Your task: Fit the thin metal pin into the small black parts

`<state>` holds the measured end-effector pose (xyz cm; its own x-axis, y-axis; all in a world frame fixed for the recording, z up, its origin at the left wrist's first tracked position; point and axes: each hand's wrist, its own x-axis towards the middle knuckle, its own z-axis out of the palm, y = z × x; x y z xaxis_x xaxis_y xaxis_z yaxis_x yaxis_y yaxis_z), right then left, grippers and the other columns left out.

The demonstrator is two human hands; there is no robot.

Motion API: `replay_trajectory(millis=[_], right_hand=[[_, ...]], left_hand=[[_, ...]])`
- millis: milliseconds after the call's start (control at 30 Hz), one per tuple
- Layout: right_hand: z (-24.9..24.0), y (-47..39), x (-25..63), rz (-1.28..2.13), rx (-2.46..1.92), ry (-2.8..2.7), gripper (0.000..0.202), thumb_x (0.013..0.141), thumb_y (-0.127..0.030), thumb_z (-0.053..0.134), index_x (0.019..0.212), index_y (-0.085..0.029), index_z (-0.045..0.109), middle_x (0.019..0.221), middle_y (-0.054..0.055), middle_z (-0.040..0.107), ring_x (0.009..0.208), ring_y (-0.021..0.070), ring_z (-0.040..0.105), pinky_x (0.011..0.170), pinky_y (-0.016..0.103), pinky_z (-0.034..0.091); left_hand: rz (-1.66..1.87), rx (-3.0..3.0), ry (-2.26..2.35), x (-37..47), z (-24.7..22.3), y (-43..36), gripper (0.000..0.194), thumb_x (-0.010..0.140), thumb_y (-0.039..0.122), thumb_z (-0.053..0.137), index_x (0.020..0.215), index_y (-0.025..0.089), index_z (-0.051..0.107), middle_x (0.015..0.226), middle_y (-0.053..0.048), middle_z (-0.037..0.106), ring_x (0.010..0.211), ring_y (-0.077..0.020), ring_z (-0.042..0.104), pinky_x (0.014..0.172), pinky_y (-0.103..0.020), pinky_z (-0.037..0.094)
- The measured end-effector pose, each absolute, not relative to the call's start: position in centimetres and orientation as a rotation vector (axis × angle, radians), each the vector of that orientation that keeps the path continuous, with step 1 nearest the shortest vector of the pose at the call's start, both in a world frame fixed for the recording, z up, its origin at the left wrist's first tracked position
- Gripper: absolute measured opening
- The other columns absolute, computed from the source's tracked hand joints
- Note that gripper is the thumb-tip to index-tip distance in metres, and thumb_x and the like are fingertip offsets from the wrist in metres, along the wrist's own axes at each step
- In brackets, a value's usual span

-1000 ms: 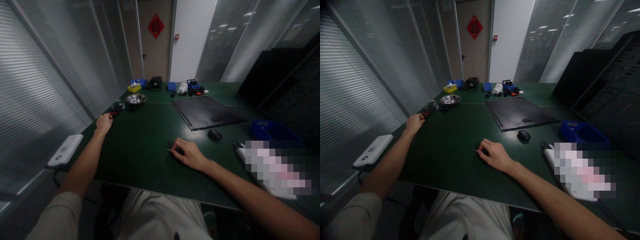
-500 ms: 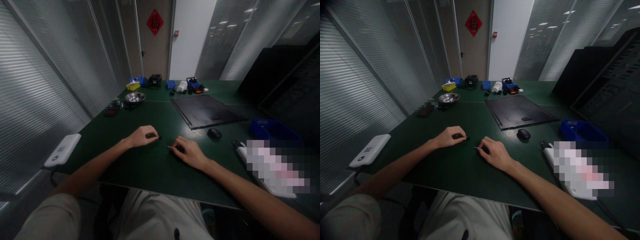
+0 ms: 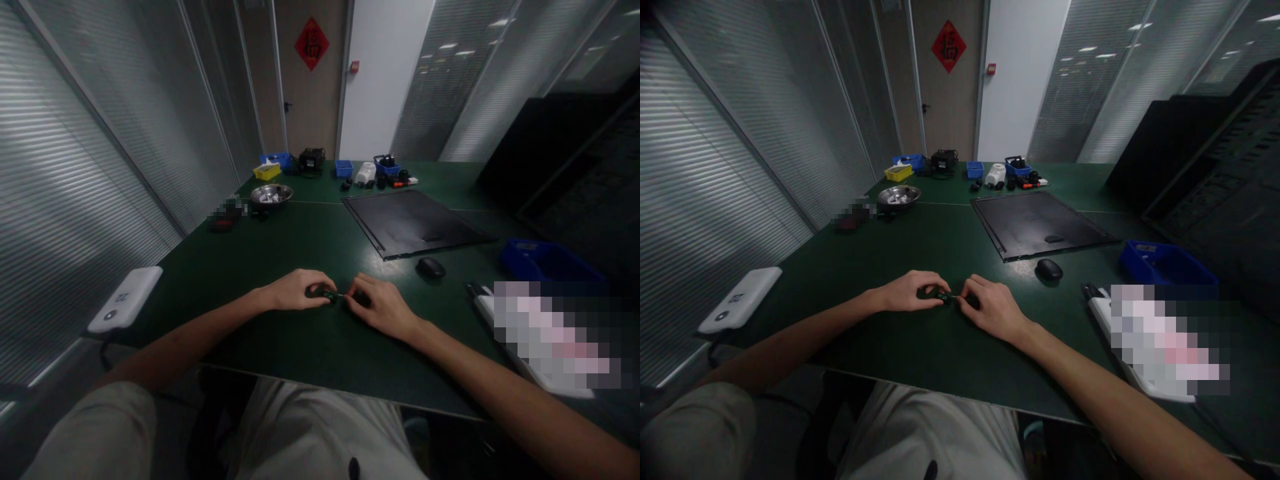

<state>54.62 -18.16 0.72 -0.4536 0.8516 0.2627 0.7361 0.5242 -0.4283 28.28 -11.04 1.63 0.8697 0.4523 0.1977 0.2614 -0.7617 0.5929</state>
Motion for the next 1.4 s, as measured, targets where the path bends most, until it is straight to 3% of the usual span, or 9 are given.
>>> replay_trajectory(millis=[367, 833, 1400], right_hand=[[0.6, -18.5, 54.4, 0.255, -1.291, -2.385, 0.014, 0.101, -0.035, 0.058, 0.098, -0.022, 0.063, 0.094, 0.002, 0.063, 0.073, 0.0156, 0.059, 0.064, 0.028, 0.035], [0.3, -18.4, 54.5, 0.268, -1.196, -2.421, 0.016, 0.107, -0.034, 0.049, 0.103, -0.022, 0.059, 0.098, 0.003, 0.062, 0.077, 0.0163, 0.06, 0.067, 0.028, 0.039], [0.2, -18.4, 53.3, 0.146, -1.187, -2.507, 0.018, 0.11, -0.033, 0.043, 0.106, -0.021, 0.056, 0.1, 0.004, 0.061, 0.076, 0.0158, 0.059, 0.061, 0.029, 0.036]], left_hand=[[0.499, 2.419, 0.481, 28.4, 0.9, -10.6, 0.025, 0.097, 0.034, 0.069, 0.113, 0.016, 0.077, 0.094, -0.006, 0.067, 0.075, -0.0134, 0.057, 0.069, -0.024, 0.043], [0.502, 2.235, 0.616, 28.6, 1.1, -10.5, 0.025, 0.088, 0.036, 0.08, 0.106, 0.018, 0.083, 0.091, -0.006, 0.075, 0.075, -0.0144, 0.063, 0.065, -0.023, 0.04], [0.52, 2.256, 0.624, 28.6, 1.0, -10.7, 0.026, 0.09, 0.036, 0.079, 0.11, 0.02, 0.083, 0.09, -0.004, 0.075, 0.075, -0.0139, 0.063, 0.066, -0.024, 0.041]])
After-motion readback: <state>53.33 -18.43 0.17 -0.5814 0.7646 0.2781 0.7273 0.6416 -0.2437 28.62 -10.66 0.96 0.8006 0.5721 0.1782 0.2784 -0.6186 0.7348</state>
